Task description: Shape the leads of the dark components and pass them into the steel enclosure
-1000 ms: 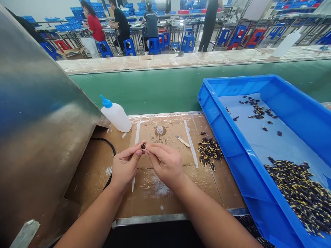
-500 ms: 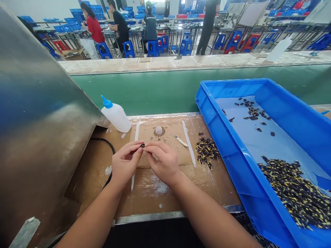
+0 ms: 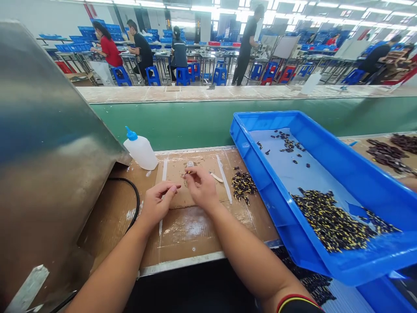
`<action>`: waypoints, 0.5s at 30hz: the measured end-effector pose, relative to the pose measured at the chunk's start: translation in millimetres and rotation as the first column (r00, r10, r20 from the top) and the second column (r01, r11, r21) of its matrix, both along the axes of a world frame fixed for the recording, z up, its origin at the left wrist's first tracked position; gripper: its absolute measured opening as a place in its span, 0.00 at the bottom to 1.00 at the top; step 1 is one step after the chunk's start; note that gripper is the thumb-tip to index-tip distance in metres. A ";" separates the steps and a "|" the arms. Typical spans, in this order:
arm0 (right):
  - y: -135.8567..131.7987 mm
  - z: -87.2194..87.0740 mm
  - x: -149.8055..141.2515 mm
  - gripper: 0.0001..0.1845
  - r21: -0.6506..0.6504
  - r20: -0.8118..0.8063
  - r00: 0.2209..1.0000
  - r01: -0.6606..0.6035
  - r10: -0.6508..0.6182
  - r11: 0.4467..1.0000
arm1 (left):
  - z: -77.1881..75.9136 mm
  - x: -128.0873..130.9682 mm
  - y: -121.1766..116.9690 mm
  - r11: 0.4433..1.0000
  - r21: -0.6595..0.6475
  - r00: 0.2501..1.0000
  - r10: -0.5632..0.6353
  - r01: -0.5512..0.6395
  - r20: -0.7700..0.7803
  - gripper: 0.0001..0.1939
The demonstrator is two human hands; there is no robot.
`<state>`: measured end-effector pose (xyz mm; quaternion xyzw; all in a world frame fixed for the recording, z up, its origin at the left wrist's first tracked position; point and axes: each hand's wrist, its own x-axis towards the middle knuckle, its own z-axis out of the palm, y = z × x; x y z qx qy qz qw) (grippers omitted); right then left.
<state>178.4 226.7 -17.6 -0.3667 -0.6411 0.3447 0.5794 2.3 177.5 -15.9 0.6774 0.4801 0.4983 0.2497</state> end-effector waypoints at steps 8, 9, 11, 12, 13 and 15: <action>-58.5 9.9 83.6 0.17 -0.290 -0.064 0.994 0.069 -0.092 0.955 | 0.7 -0.5 -1.0 0.988 0.153 0.975 0.035 -0.001 -0.221 0.09; -82.6 6.0 94.8 0.17 -0.370 -0.050 0.999 -0.031 0.014 0.929 | 1.8 0.0 -1.0 0.984 0.180 0.969 0.034 0.011 -0.244 0.09; -133.4 -6.3 118.3 0.18 -0.571 -0.099 0.952 -0.292 0.289 0.767 | 3.8 1.4 -1.1 0.972 0.233 0.956 0.039 0.031 -0.290 0.08; -157.9 -14.0 131.4 0.19 -0.661 -0.174 0.892 -0.420 0.417 0.622 | 4.6 2.3 -1.2 0.965 0.259 0.949 0.044 0.041 -0.312 0.07; -180.7 -22.4 146.2 0.20 -0.725 -0.268 0.817 -0.520 0.511 0.451 | 4.9 3.2 -1.2 0.958 0.283 0.942 0.053 0.046 -0.332 0.07; -219.2 -39.5 182.3 0.25 -0.778 -0.444 0.690 -0.613 0.572 0.136 | 3.8 4.5 -0.9 0.944 0.329 0.928 0.091 0.035 -0.361 0.08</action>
